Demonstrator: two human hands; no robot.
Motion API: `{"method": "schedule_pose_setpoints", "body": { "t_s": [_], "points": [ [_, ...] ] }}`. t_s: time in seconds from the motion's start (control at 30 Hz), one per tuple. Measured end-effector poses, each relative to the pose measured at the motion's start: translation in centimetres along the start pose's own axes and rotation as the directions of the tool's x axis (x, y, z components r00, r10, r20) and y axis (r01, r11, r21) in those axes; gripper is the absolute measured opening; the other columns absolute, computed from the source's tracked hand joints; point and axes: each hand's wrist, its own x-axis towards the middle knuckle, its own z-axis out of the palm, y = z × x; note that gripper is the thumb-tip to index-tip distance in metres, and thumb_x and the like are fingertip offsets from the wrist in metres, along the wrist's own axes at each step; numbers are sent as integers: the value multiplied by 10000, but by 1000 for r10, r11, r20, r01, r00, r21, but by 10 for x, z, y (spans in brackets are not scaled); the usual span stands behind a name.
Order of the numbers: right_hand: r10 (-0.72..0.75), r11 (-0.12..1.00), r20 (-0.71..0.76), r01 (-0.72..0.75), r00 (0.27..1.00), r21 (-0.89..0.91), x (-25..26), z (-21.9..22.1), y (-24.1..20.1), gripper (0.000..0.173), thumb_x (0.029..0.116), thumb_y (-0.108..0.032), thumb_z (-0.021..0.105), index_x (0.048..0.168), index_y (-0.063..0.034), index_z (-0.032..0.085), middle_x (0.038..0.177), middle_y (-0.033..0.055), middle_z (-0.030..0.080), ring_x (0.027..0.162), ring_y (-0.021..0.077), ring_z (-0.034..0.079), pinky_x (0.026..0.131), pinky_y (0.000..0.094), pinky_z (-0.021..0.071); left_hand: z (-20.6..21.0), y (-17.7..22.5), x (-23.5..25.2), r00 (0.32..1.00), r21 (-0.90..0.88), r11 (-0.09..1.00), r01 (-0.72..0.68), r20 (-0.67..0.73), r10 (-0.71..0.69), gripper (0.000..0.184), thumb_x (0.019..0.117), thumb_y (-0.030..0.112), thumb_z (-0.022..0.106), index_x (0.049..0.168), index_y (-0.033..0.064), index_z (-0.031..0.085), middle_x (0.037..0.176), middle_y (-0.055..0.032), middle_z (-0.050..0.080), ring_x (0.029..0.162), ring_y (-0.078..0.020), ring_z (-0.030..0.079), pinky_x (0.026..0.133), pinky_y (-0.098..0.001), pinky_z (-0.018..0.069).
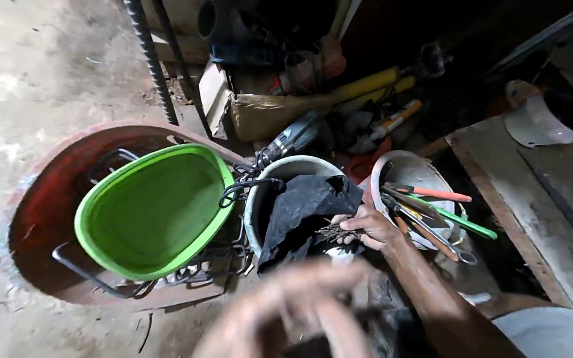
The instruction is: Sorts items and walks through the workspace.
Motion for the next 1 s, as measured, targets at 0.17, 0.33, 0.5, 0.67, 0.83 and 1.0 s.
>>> {"method": "schedule_pose_setpoints", "body": {
  "t_s": [0.17, 0.33, 0.5, 0.67, 0.83, 1.0],
  "points": [
    [-78, 997, 206, 82, 975, -12, -16, 4, 3, 175, 882, -73, 625, 976, -66, 773, 838, 37, 764, 687, 110, 725, 630, 280, 627, -59, -93, 47, 892, 89, 960, 267, -399, -211, 313, 1003, 181, 430, 1153, 1, 636, 1071, -93, 711, 1005, -159, 683, 954, -342, 543],
    [-212, 975, 226, 189, 951, 118, -27, 24, -7, 151, 868, -107, 702, 984, -84, 797, 846, 46, 762, 688, 99, 718, 631, 271, 622, -58, -130, 51, 803, -284, 953, 104, -541, -249, 485, 1085, 217, 212, 1247, -51, 581, 1211, -160, 675, 1138, -236, 662, 1013, -396, 523],
    [-292, 928, -75, 301, 954, 219, -13, 92, -11, 229, 923, 25, 512, 1025, 30, 717, 911, 118, 749, 749, 142, 725, 677, 283, 624, -46, -123, 65, 835, -598, 799, -66, -471, -284, 827, 1063, 531, 10, 1218, 31, 651, 1157, -141, 721, 1075, -244, 695, 905, -389, 561],
    [-440, 884, -338, 336, 832, -324, -3, 159, -9, 238, 981, -10, 542, 1118, 10, 736, 1049, 92, 744, 884, 122, 726, 792, 291, 624, -52, -106, 80, 694, -613, 730, -302, -667, -273, 680, 1100, 504, 165, 980, 67, 671, 880, -101, 731, 865, -235, 725, 820, -376, 590],
    [-459, 810, -259, 280, 850, -515, 0, 179, -9, 448, 964, -107, 464, 1371, -55, 643, 1396, 90, 633, 1280, 120, 583, 1063, 345, 475, -71, -104, 85, 615, -581, 720, -381, -740, -271, 630, 1102, 459, 202, 863, 75, 640, 820, -105, 712, 772, -232, 709, 725, -367, 586],
    [-479, 717, -86, 332, 874, -613, -8, 182, -29, 650, 857, -46, 456, 1503, 21, 459, 1513, 157, 518, 1393, 144, 496, 1143, 330, 424, -76, -96, 88, 636, -590, 677, -440, -737, -230, 526, 1093, 319, 238, 844, 60, 621, 850, -122, 720, 758, -214, 712, 675, -324, 585]
  ]
}}
